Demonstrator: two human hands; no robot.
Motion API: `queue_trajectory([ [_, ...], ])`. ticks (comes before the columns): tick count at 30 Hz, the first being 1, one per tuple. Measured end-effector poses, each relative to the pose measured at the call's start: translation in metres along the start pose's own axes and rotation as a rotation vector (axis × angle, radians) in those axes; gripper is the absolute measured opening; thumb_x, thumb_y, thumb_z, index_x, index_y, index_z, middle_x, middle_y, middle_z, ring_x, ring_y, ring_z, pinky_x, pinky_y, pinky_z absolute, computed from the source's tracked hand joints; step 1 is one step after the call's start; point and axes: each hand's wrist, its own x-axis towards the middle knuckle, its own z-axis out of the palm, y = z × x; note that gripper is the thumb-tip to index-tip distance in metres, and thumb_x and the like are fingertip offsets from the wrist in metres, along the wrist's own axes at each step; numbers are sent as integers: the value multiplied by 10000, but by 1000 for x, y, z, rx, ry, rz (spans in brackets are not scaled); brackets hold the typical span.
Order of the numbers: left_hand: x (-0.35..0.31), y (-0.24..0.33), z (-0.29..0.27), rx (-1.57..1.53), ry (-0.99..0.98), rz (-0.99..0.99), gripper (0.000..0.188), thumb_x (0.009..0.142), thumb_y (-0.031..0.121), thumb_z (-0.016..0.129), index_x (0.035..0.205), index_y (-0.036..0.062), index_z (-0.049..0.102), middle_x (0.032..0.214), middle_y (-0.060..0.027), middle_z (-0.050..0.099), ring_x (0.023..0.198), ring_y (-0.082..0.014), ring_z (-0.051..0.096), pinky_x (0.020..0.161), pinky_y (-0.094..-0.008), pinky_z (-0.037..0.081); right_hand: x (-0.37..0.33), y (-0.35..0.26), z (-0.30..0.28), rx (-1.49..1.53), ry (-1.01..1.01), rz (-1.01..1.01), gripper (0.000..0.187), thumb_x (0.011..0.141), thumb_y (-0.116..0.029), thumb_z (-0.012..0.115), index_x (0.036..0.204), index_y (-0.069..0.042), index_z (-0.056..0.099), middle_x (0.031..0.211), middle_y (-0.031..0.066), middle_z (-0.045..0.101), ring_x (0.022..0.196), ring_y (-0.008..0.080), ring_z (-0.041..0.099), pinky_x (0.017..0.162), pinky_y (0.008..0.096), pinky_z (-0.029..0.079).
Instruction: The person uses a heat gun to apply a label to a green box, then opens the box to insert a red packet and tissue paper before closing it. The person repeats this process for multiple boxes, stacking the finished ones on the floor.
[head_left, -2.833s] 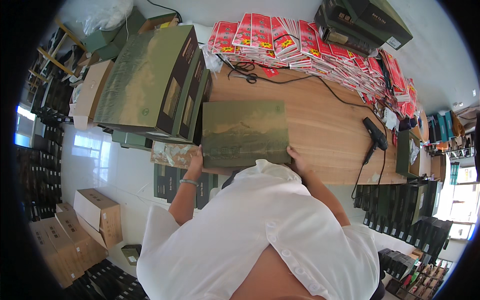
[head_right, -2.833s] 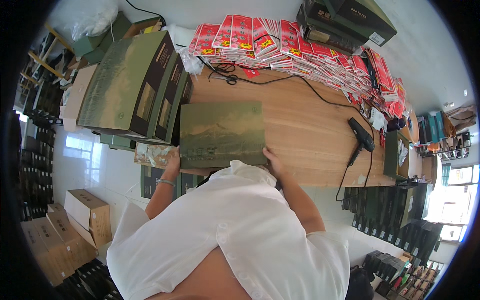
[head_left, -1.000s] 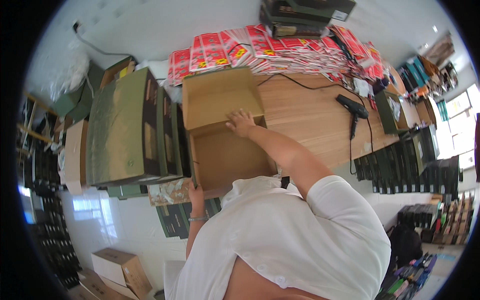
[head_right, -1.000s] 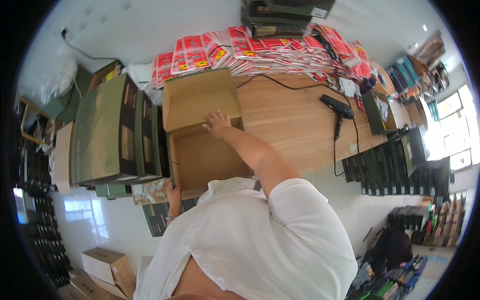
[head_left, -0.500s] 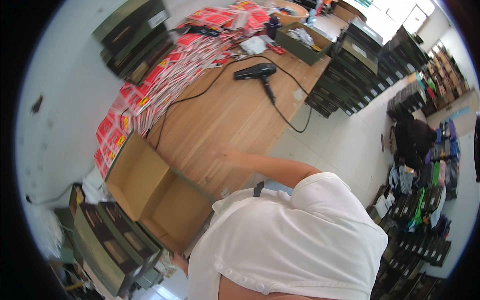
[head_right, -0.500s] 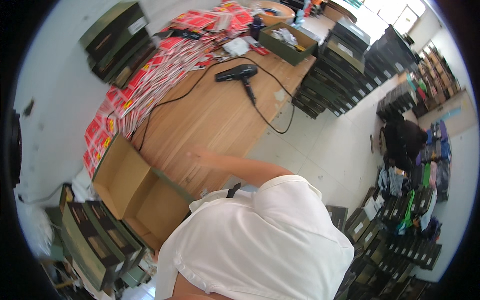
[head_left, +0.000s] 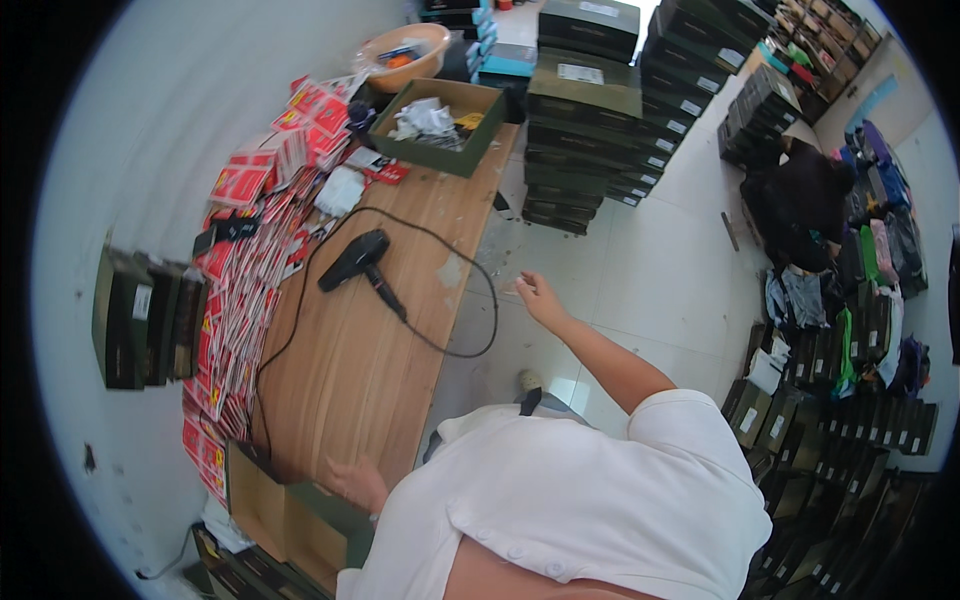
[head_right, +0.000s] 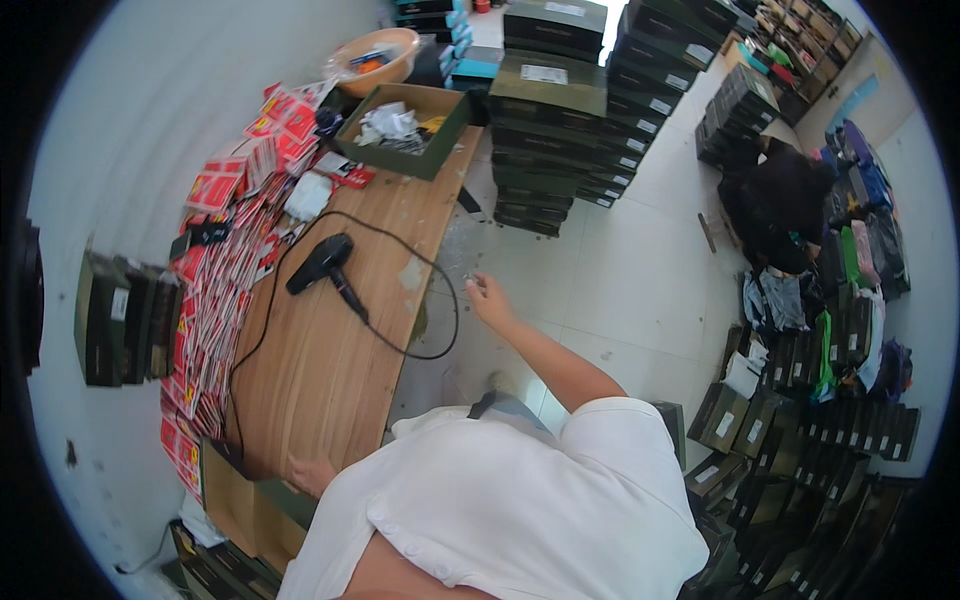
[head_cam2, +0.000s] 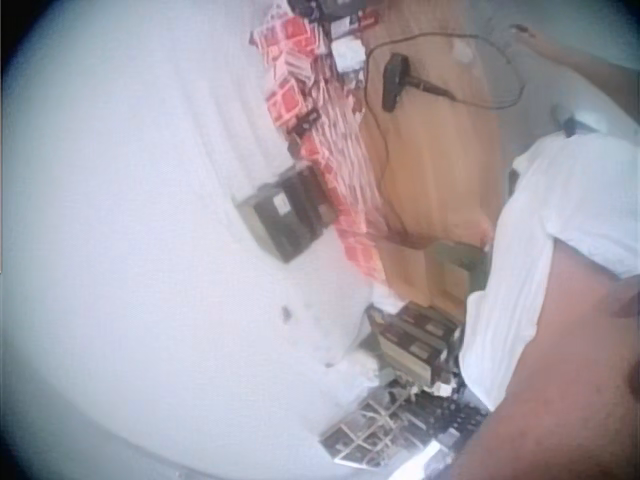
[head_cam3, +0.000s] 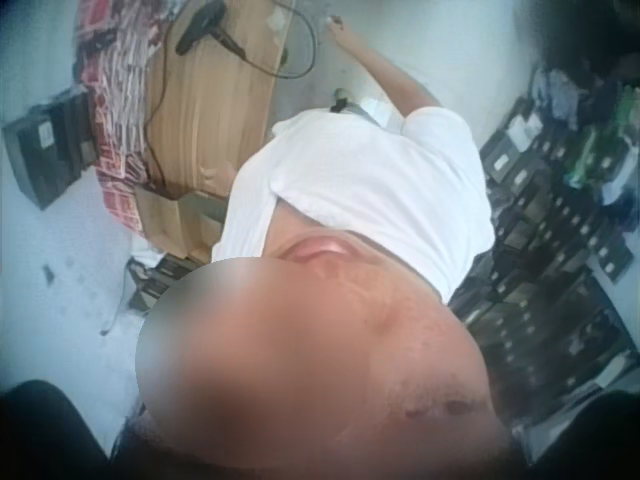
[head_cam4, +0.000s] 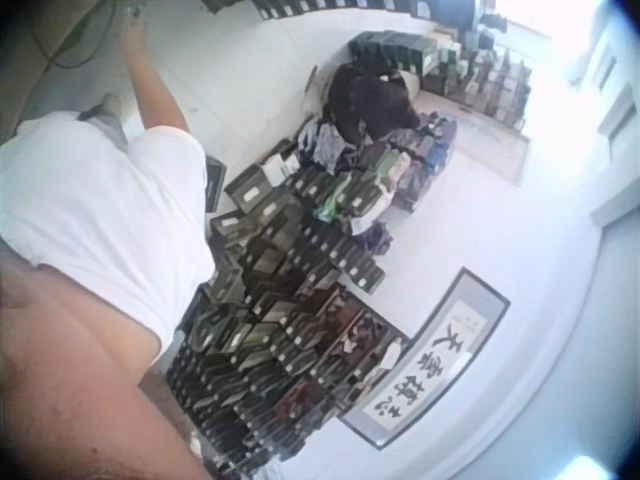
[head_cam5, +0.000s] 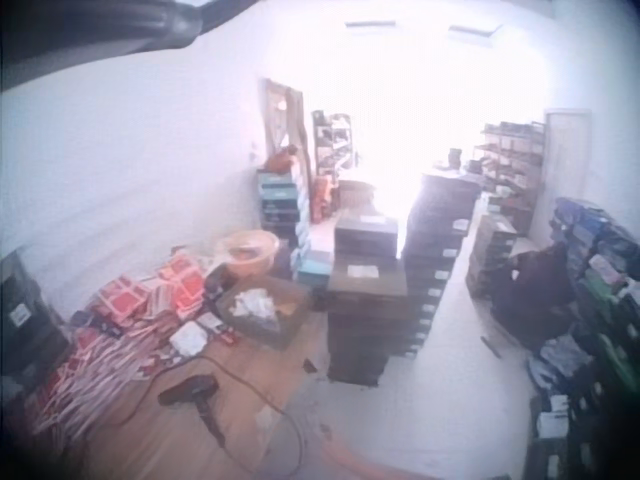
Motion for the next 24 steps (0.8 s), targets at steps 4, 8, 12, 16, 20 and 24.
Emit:
queue_trajectory([
  [4, 10, 155, 20, -487, -218, 217, 769, 840, 87, 652, 1499, 10, 263, 1464, -292, 322, 1341, -416, 350, 1123, -501, 289, 18, 0, -90, -50, 163, 110, 650, 972, -440, 573, 1398, 28, 425, 1300, 265, 565, 1145, 342, 610, 950, 393, 488],
  [8, 19, 270, 33, -786, -630, 254, 662, 939, 112, 589, 1504, 11, 259, 1459, -244, 362, 1316, -348, 413, 1092, -441, 348, 49, 16, -152, -36, 295, 248, 696, 968, -483, 560, 1417, 22, 394, 1290, 252, 579, 1173, 327, 591, 963, 386, 477],
  [12, 36, 380, 73, -1022, -973, 304, 493, 994, 150, 528, 1448, 20, 383, 1361, -174, 501, 1192, -244, 537, 1015, -352, 426, 102, 31, -206, 45, 361, 350, 705, 964, -523, 542, 1428, -13, 393, 1227, 167, 589, 1077, 257, 598, 895, 361, 480],
  [16, 50, 522, 122, -1150, -1228, 361, 400, 1013, 197, 527, 1380, 42, 484, 1253, -107, 588, 1091, -181, 591, 945, -301, 461, 169, 17, -274, 125, 376, 400, 801, 927, -635, 514, 1477, -81, 334, 1381, 144, 474, 1173, 306, 544, 942, 442, 444],
  [20, 64, 665, 200, -1208, -1367, 433, 433, 1021, 278, 540, 1386, 53, 481, 1274, -95, 580, 1093, -173, 586, 929, -286, 462, 247, -28, -326, 183, 500, 395, 816, 913, -657, 518, 1433, -45, 374, 1282, 129, 489, 1123, 280, 538, 910, 416, 448],
  [24, 70, 808, 198, -1168, -1504, 149, 577, 994, 416, 560, 1396, 17, 449, 1275, -87, 569, 1145, -184, 550, 968, -324, 441, 320, -35, -379, 225, 580, 404, 837, 896, -696, 503, 1413, -47, 393, 1244, 96, 486, 1130, 291, 539, 904, 438, 444],
])
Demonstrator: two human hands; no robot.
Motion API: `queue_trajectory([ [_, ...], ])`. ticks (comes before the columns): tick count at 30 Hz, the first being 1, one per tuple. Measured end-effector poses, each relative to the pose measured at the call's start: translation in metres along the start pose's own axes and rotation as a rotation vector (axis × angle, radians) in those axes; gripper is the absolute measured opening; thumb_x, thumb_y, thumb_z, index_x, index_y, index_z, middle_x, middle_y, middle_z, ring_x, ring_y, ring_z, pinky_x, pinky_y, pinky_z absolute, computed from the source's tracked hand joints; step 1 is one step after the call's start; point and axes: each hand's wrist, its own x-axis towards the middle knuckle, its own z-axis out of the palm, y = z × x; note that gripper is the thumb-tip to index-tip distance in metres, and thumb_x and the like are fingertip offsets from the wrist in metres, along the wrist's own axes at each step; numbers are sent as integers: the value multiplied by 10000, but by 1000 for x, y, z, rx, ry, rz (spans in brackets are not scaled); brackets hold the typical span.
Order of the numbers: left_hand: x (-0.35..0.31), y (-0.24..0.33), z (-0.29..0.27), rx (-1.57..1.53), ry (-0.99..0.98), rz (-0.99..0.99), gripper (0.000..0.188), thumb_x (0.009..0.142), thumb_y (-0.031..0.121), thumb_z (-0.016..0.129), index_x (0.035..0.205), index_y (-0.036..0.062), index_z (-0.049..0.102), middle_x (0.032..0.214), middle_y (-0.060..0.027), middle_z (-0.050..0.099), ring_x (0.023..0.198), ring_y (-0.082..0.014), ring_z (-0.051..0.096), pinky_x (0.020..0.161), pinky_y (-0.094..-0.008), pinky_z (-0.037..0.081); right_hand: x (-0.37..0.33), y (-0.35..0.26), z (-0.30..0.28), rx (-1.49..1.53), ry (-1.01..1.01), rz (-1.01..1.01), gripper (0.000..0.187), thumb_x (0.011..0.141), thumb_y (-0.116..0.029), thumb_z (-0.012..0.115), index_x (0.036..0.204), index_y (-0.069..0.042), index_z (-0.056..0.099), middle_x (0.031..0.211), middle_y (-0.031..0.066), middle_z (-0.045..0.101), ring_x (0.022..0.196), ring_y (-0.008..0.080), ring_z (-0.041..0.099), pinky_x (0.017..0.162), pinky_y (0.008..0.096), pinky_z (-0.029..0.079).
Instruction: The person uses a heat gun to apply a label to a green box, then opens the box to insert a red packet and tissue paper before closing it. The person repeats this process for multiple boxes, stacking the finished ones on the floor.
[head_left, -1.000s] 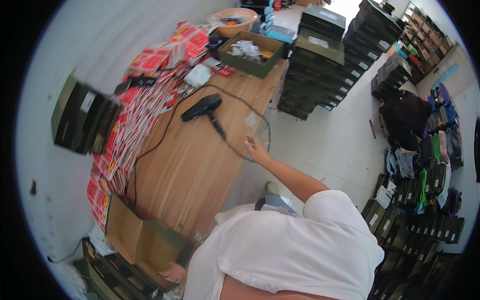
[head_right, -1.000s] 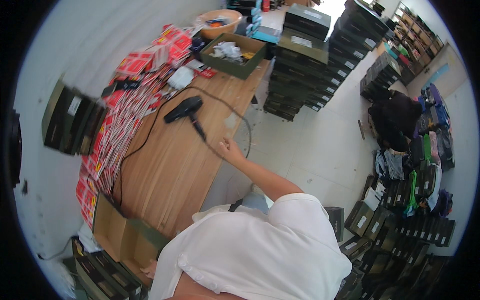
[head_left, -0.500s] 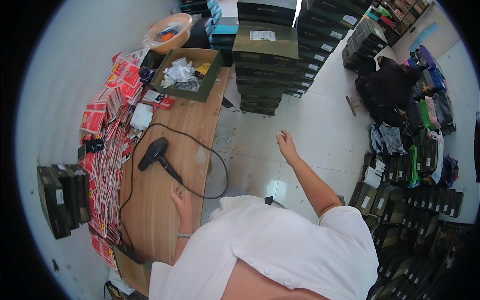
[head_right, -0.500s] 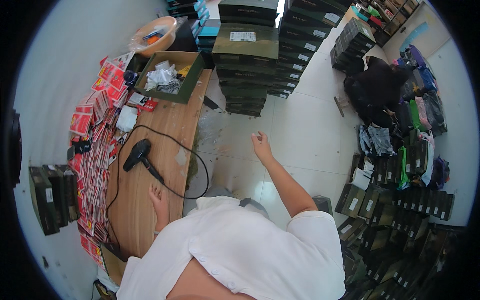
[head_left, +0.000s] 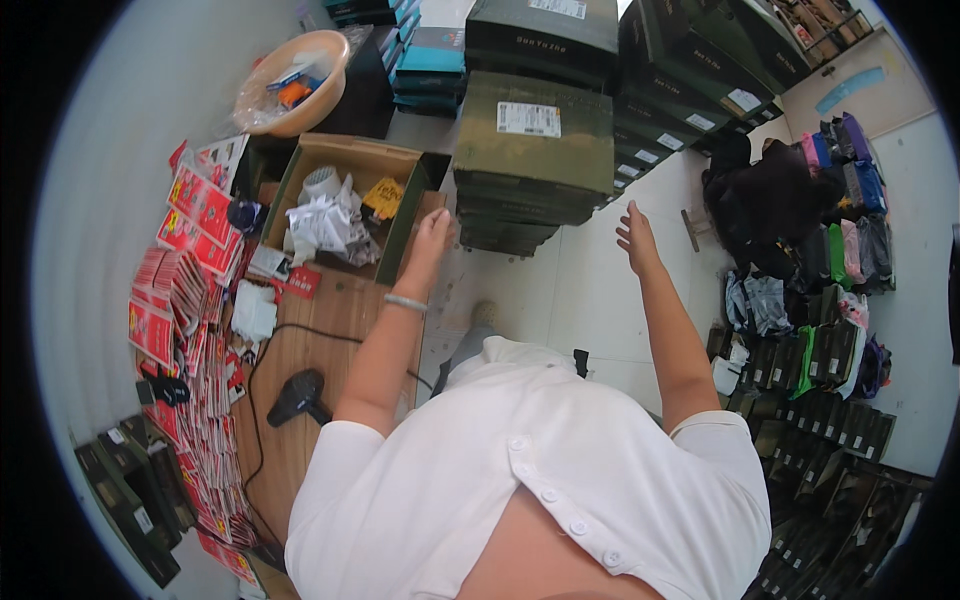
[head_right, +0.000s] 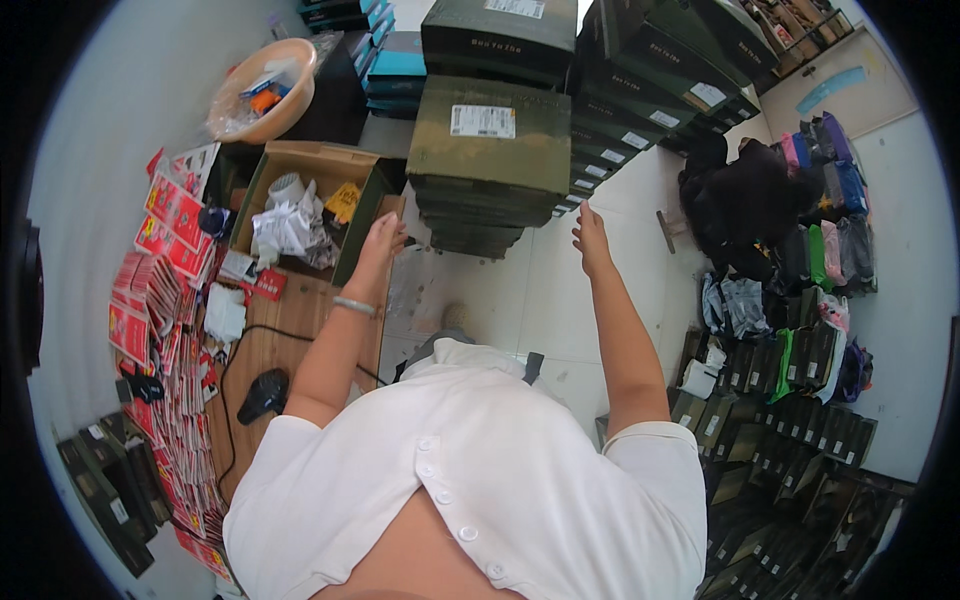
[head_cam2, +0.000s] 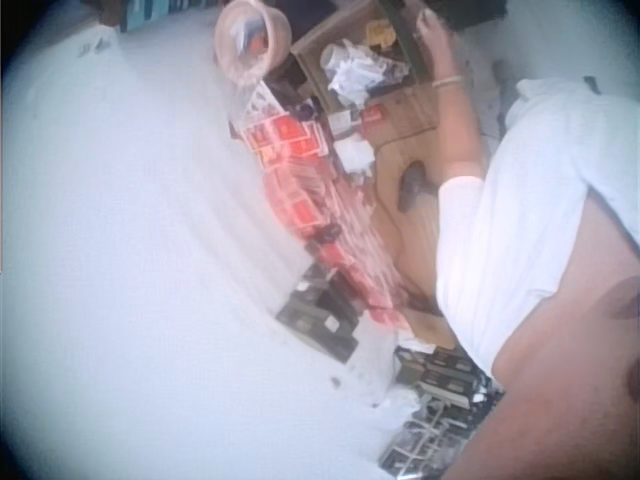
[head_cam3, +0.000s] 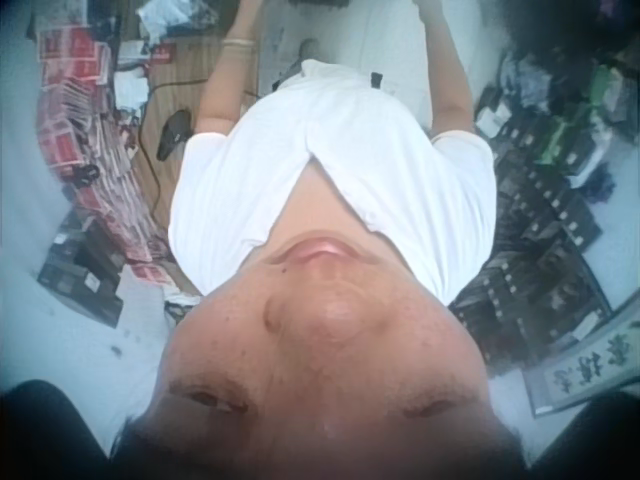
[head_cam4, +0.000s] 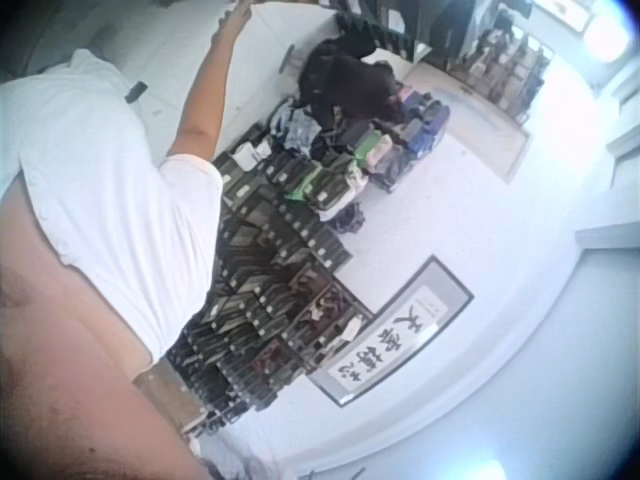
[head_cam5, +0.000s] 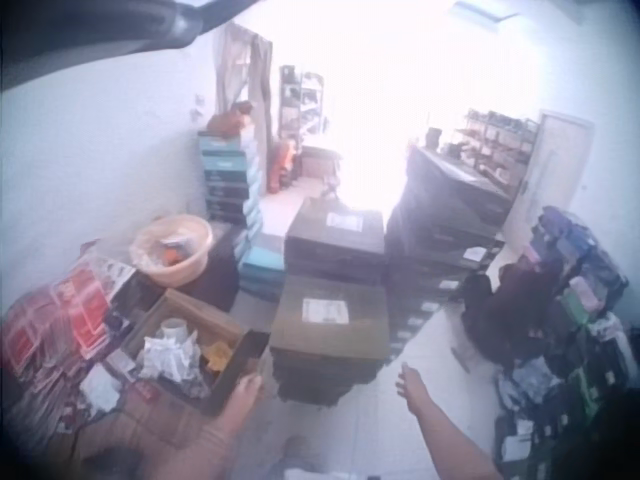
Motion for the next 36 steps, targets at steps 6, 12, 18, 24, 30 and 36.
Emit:
queue_trajectory([
  [6, 150, 27, 5, 18, 26, 65, 665, 964, 542, 550, 1370, 20, 480, 1311, -120, 548, 1246, -211, 471, 1058, -356, 355, 89, -56, 32, -93, -163, 143, 975, 851, -746, 508, 1530, -91, 262, 1549, 200, 300, 1418, 395, 290, 1114, 537, 273],
  [12, 210, 58, 8, -54, -72, -232, 720, 887, 582, 638, 1399, 90, 517, 1416, -56, 538, 1301, -208, 489, 1065, -339, 395, 164, -56, 45, 36, -517, 207, 1031, 778, -741, 625, 1543, -144, 274, 1543, 119, 348, 1435, 297, 282, 1116, 509, 266],
  [18, 198, 72, 47, -174, 65, -384, 747, 828, 537, 730, 1347, 34, 542, 1333, -114, 595, 1204, -244, 575, 1011, -374, 473, 208, -22, 48, 274, -744, 233, 791, 886, -545, 643, 1487, -115, 362, 1455, 98, 465, 1353, 243, 407, 1117, 400, 315],
  [24, 182, 72, 36, -213, 29, -417, 680, 873, 528, 680, 1355, 70, 542, 1318, -80, 610, 1189, -243, 585, 988, -381, 490, 173, -87, 50, 344, -745, 303, 807, 869, -496, 664, 1493, -133, 305, 1448, 101, 438, 1332, 265, 410, 1097, 398, 331],
  [30, 86, 68, 44, -405, 55, -398, 646, 899, 511, 636, 1377, 90, 529, 1331, -84, 602, 1204, -244, 573, 1005, -393, 463, 182, -107, 25, 212, -957, 466, 834, 821, -575, 669, 1464, -123, 387, 1428, 111, 453, 1319, 271, 408, 1092, 402, 320],
  [36, -28, 54, 50, -511, 154, -386, 665, 902, 528, 576, 1404, 98, 508, 1400, -86, 554, 1255, -271, 529, 1063, -454, 407, 126, -164, 38, -58, -1075, 531, 878, 786, -607, 695, 1438, -73, 450, 1420, 153, 479, 1304, 277, 444, 1099, 394, 324],
])
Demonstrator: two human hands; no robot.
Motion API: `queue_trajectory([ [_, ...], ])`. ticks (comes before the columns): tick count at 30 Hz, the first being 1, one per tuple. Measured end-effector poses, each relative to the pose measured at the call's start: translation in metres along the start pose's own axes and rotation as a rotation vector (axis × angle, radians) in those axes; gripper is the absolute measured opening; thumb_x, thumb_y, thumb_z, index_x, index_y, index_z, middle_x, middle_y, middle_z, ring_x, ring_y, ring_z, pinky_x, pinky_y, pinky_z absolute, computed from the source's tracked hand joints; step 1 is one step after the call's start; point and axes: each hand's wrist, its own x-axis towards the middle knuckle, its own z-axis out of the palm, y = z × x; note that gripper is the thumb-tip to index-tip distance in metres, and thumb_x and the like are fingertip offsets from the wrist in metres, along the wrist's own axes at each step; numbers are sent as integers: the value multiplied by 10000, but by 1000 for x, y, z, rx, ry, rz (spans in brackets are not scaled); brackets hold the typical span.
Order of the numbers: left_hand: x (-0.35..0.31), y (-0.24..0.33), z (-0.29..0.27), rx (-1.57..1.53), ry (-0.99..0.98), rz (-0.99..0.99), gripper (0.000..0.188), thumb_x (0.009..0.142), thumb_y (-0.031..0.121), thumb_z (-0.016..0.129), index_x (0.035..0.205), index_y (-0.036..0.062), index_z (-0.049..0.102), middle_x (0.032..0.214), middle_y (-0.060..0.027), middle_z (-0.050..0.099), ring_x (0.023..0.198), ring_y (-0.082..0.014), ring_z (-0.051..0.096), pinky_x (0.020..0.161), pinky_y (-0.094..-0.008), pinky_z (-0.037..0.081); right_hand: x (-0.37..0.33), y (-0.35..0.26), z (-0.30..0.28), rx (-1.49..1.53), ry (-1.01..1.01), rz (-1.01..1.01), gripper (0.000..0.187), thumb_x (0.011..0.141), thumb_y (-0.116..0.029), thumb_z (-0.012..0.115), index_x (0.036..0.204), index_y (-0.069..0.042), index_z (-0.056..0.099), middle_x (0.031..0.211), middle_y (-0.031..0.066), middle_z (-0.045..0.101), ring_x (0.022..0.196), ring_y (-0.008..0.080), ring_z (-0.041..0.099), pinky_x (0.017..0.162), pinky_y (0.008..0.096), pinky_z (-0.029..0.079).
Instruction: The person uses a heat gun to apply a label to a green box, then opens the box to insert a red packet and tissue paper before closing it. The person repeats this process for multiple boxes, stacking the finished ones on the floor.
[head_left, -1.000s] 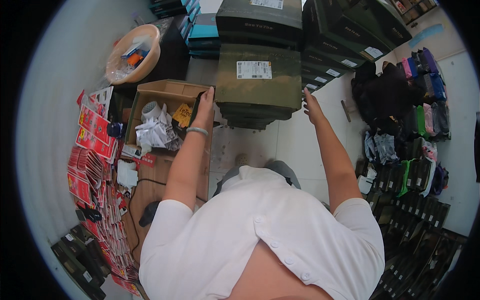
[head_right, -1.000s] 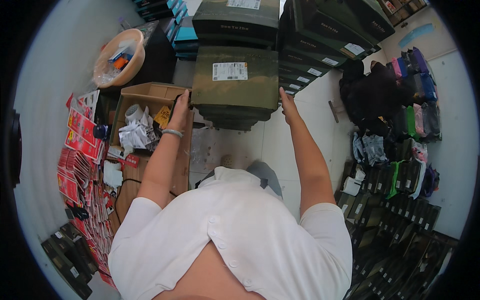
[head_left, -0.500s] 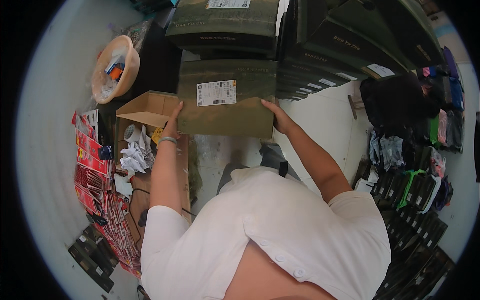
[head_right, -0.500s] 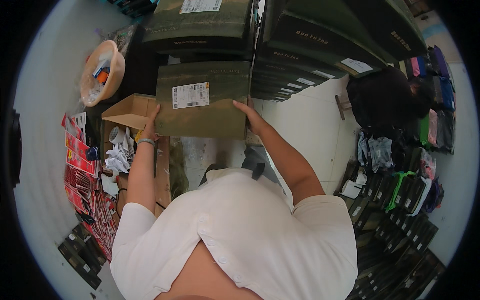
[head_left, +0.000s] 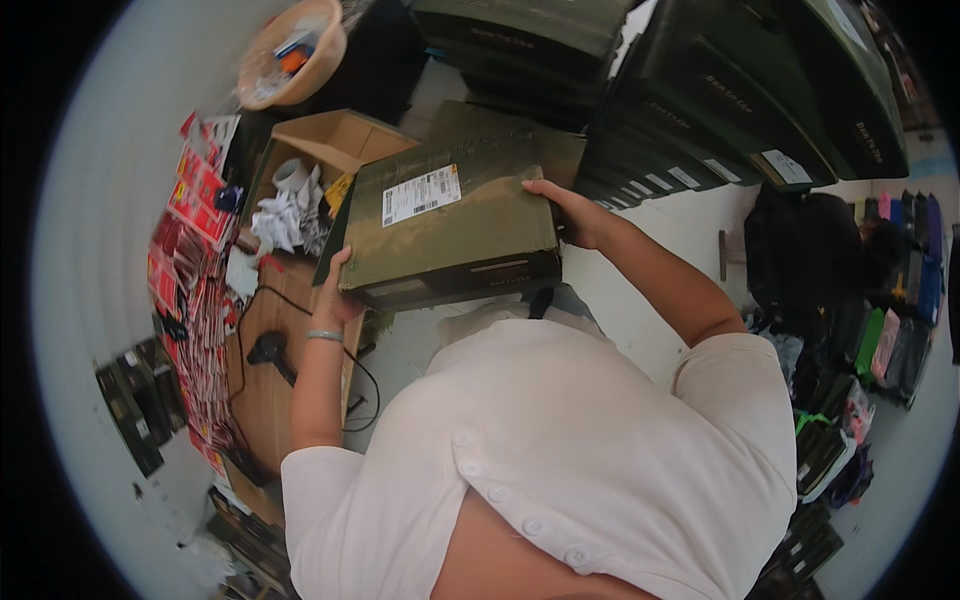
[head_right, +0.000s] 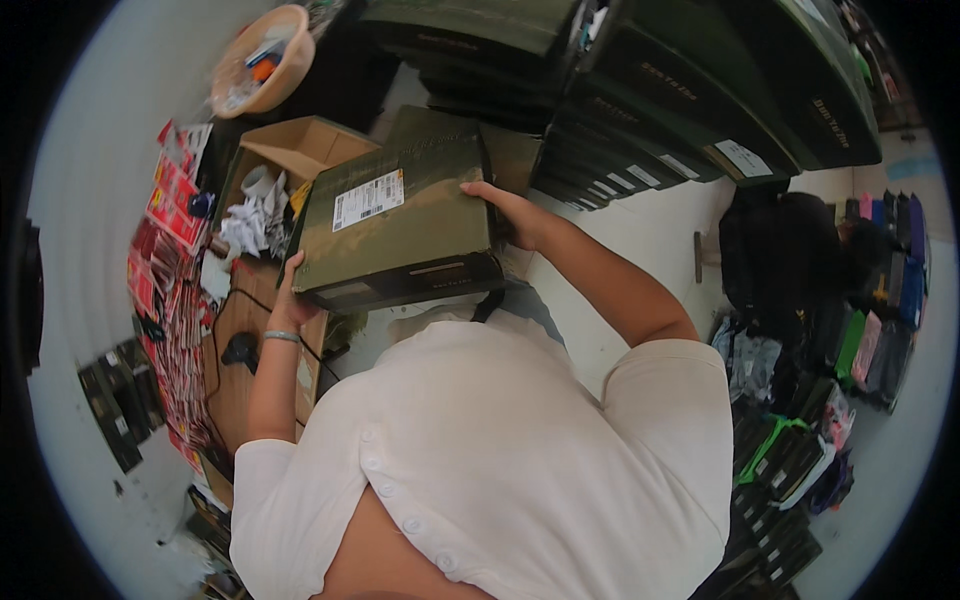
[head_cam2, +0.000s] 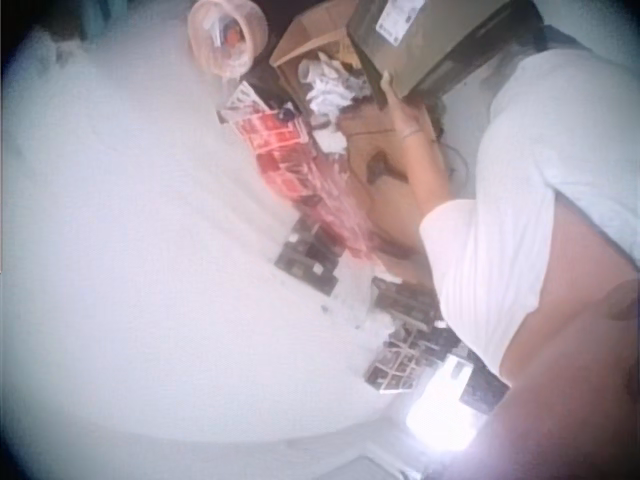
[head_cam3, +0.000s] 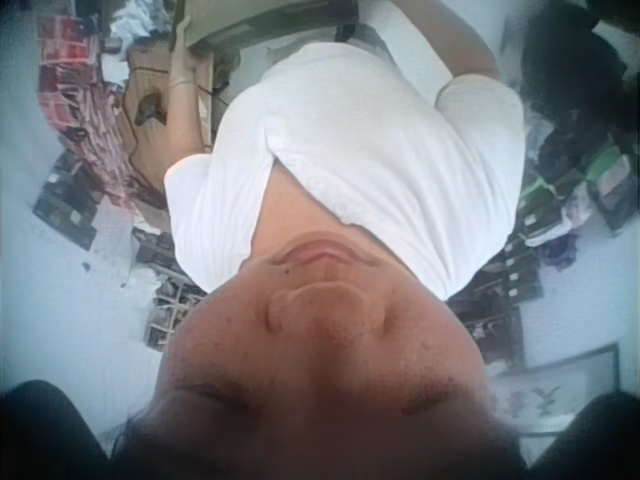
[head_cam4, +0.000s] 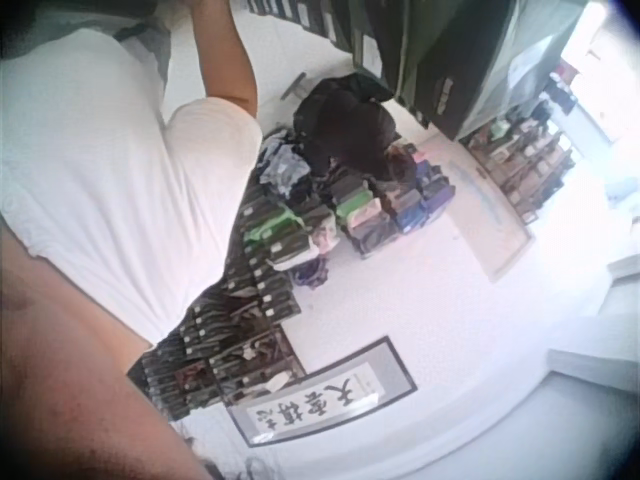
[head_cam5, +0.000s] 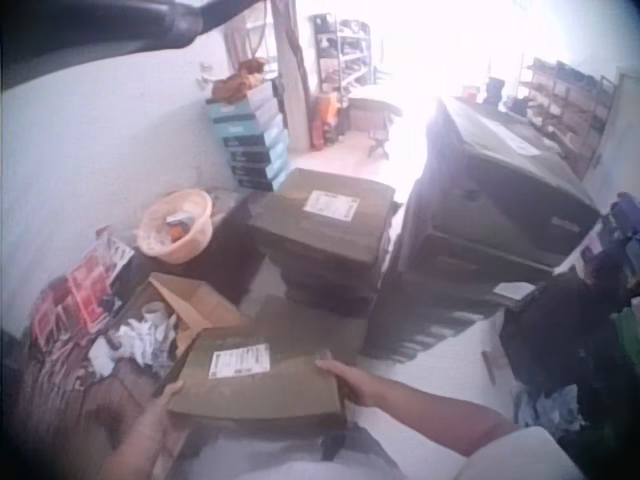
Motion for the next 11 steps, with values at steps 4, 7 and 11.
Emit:
queue_trajectory([
  [4, -78, -50, -54, -106, 25, 65, 702, 891, 570, 547, 1415, 106, 499, 1411, -93, 546, 1266, -283, 521, 1068, -467, 398, -7, 8, 72, -82, -48, 112, 826, 777, -529, 750, 1405, -63, 484, 1383, 147, 521, 1255, 275, 506, 1049, 397, 403],
  [7, -136, -101, -104, -187, 114, 253, 716, 886, 593, 531, 1417, 114, 499, 1416, -94, 541, 1267, -284, 520, 1066, -471, 403, 10, 31, 137, -127, -129, 177, 792, 761, -462, 796, 1373, -45, 517, 1368, 133, 536, 1229, 267, 531, 1030, 384, 439],
  [11, -228, -175, -180, -370, 236, 364, 723, 887, 600, 522, 1420, 113, 493, 1421, -98, 536, 1271, -283, 517, 1070, -469, 402, 50, 94, 229, -327, -285, 157, 837, 753, -482, 793, 1397, -41, 491, 1422, 126, 493, 1292, 267, 478, 1120, 387, 336],
])
